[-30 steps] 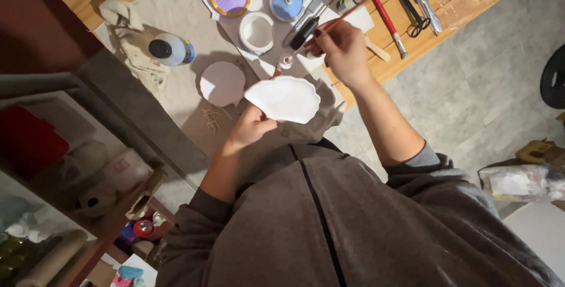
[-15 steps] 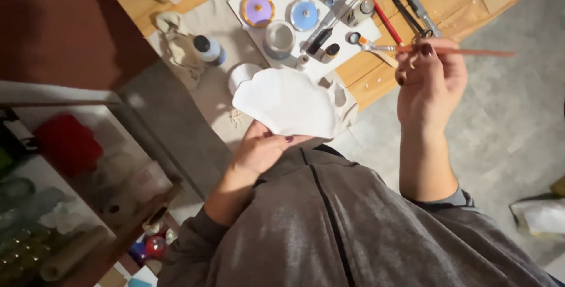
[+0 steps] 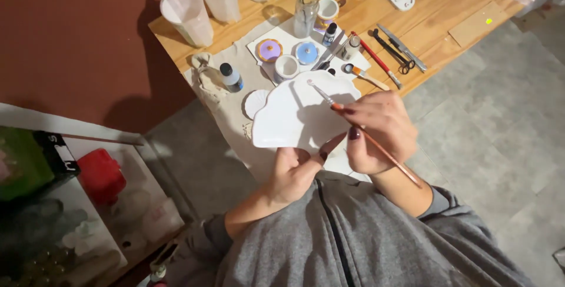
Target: Painting a white shell-shaped decorative object using a thin paintbrush and white paint.
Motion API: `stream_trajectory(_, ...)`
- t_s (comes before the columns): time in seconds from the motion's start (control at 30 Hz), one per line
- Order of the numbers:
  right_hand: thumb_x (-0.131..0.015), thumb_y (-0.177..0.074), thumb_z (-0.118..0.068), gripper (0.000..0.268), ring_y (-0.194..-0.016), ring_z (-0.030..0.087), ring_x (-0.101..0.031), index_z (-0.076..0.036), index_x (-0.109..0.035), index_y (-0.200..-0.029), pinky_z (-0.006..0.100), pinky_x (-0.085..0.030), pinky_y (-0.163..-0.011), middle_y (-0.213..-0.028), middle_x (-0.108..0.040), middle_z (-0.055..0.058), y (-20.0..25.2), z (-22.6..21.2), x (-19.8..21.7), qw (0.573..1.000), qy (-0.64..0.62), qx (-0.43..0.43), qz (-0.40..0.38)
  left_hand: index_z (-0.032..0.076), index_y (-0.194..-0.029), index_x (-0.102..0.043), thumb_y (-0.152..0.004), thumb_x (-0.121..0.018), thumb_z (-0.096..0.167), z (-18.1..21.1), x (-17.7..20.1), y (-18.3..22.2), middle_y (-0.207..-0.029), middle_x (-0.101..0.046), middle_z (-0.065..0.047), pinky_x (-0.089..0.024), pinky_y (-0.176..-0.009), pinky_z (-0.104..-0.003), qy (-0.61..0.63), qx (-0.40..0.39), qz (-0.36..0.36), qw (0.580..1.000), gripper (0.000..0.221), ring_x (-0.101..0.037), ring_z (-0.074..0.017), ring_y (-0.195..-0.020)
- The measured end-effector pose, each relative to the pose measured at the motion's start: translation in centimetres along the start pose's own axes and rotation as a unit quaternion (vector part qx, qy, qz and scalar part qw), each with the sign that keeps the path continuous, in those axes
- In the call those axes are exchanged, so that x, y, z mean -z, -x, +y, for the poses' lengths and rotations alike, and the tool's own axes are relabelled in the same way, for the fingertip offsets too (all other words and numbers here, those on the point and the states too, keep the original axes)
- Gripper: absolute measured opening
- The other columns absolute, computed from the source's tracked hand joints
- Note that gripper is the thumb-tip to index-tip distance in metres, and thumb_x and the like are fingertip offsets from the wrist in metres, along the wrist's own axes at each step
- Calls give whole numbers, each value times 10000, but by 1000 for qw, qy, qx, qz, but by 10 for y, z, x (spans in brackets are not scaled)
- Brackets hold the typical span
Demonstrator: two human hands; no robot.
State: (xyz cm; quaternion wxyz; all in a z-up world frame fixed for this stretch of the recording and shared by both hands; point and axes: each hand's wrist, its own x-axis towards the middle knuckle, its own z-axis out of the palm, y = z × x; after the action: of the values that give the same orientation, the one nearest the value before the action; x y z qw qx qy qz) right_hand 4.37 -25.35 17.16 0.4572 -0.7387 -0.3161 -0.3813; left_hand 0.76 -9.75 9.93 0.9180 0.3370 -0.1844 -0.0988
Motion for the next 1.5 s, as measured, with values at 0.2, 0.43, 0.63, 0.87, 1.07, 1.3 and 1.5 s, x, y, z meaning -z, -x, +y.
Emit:
stream_trajectory(0.2, -635, -746, -27, 208, -800, 257, -624, -5, -682, -947, 382, -464, -772, -935, -742, 117, -8, -1, 3, 989, 70, 128, 6, -21, -1452, -460, -1021, -428, -135, -21, -4, 8, -1428, -571, -109, -442, -1197, -364, -32, -5, 11, 999, 447, -560, -201, -1365)
stream_trajectory(0.43, -669, -710, -62, 242, -821, 235, -610, -53, -722, -945, 366, -438, -782, -944, -751, 69, -6, 1, 10, 984, 79, 158, 5, 7, -1344, -535, -1044, -506, -71, -39, -8, 12, -1241, -632, -48, -518, -986, -278, -78, -21, 24, 996, 312, -625, -116, -1139)
stream_trajectory(0.63, -673, -739, -83, 216, -873, 243, -613, -53, -726, -946, 370, -436, -795, -964, -758, 66, -8, 6, 18, 982, 80, 168, -13, -4, -1330, -557, -1088, -535, -47, -48, -8, 11, -1202, -642, -59, -529, -912, -272, -93, -24, 15, 995, 247, -636, -116, -1082)
stream_trajectory(0.87, -678, -758, -90, 205, -890, 248, -614, -52, -723, -954, 371, -443, -811, -973, -763, 70, -6, 9, 23, 983, 80, 164, -9, 3, -1351, -527, -1077, -518, -40, -46, -17, 5, -1253, -615, -49, -518, -978, -273, -79, -42, 2, 996, 278, -616, -117, -1166)
stream_trajectory(1.07, -675, -759, -93, 205, -890, 247, -618, -54, -726, -954, 371, -434, -807, -975, -766, 70, -7, 7, 28, 984, 77, 159, -16, -24, -1373, -551, -1115, -528, -61, -64, -8, 14, -1225, -653, -83, -534, -911, -279, -76, -17, 14, 997, 261, -650, -136, -1089)
stream_trajectory(1.3, -678, -765, -96, 192, -901, 248, -612, -53, -720, -947, 371, -437, -809, -980, -763, 70, -6, 6, 31, 984, 78, 162, -11, -11, -1402, -507, -1066, -492, -51, -49, -22, 10, -1330, -604, -68, -491, -1057, -284, -79, -22, 6, 997, 339, -595, -136, -1240)
stream_trajectory(1.5, -673, -767, -85, 193, -915, 256, -605, -44, -714, -951, 376, -445, -826, -993, -764, 74, -6, 6, 35, 984, 81, 156, -14, -23, -1385, -518, -1062, -486, -74, -47, -27, 9, -1327, -609, -77, -495, -1046, -290, -87, -22, 6, 996, 329, -601, -142, -1229)
